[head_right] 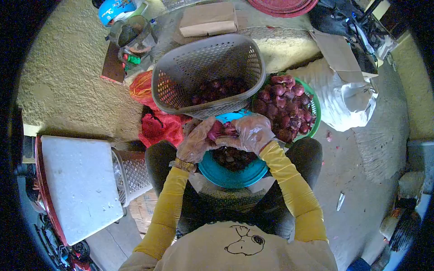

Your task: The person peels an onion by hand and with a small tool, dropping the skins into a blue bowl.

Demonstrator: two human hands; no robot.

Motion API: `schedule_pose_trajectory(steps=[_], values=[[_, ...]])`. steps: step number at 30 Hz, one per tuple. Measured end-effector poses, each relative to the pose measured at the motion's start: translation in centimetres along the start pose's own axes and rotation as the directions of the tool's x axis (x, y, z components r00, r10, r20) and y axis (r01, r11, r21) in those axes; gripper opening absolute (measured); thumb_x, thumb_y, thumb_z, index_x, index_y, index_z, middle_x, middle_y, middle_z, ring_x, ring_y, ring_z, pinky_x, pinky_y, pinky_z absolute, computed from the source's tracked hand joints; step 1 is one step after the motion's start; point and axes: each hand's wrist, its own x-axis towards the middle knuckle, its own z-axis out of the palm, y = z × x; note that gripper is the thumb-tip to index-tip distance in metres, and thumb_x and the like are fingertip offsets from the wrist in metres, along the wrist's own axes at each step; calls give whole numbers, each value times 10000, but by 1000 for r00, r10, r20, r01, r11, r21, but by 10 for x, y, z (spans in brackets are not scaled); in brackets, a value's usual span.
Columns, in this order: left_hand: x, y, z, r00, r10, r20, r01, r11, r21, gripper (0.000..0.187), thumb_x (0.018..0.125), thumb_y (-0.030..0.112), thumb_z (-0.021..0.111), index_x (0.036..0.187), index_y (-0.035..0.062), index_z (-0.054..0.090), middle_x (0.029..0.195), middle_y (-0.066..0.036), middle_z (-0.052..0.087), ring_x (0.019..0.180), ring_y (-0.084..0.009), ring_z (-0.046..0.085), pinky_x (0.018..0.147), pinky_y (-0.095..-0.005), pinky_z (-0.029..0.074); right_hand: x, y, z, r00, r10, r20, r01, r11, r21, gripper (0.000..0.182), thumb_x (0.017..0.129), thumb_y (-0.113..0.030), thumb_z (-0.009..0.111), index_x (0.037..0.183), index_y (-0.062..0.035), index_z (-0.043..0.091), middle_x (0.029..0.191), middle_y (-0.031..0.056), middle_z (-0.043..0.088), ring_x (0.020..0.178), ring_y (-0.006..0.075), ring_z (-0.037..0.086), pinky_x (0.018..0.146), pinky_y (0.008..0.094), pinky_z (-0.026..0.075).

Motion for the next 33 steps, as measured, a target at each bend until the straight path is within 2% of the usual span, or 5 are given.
schedule_pose_trajectory(steps=[9,15,17,30,33], values=[[3,-20,-25,939,188,289,-259,938,230,712,903,-28,656,1539,130,376,1331,-138,464,1151,-281,543,912,-364,607,-2,8,4,990,-53,-127,64,994,87,710,755,-827,610,755,-122,699,642,118,652,642,344,679,596,469,528],[1,-4,-14,975,-149,168,198,921,-335,771,852,-74,671,1537,125,377,1329,-141,470,1147,-271,540,897,-354,620,1,0,-1,999,-3,-35,1,999,-45,670,701,-761,728,821,-103,705,616,138,636,627,339,667,596,437,518],[4,-20,-22,975,41,217,-74,986,146,857,784,-52,743,1538,118,372,1299,-143,509,1129,-289,560,934,-376,594,1,6,6,999,-15,-48,14,1000,-24,667,712,-765,717,818,-107,705,622,143,639,634,345,668,600,443,519],[5,-22,-17,957,193,217,-257,909,327,946,677,-7,848,1496,74,382,1194,-165,563,1081,-366,574,963,-430,517,2,15,14,999,-10,51,2,991,137,639,793,-723,692,838,-88,750,687,190,666,699,408,666,631,477,519],[2,-6,-8,995,-44,90,58,985,-160,958,657,-29,852,1490,69,389,1193,-170,560,1090,-362,569,958,-420,517,-1,18,20,1000,-27,1,26,995,94,644,802,-719,687,817,-77,745,692,188,668,690,413,660,626,480,517]])
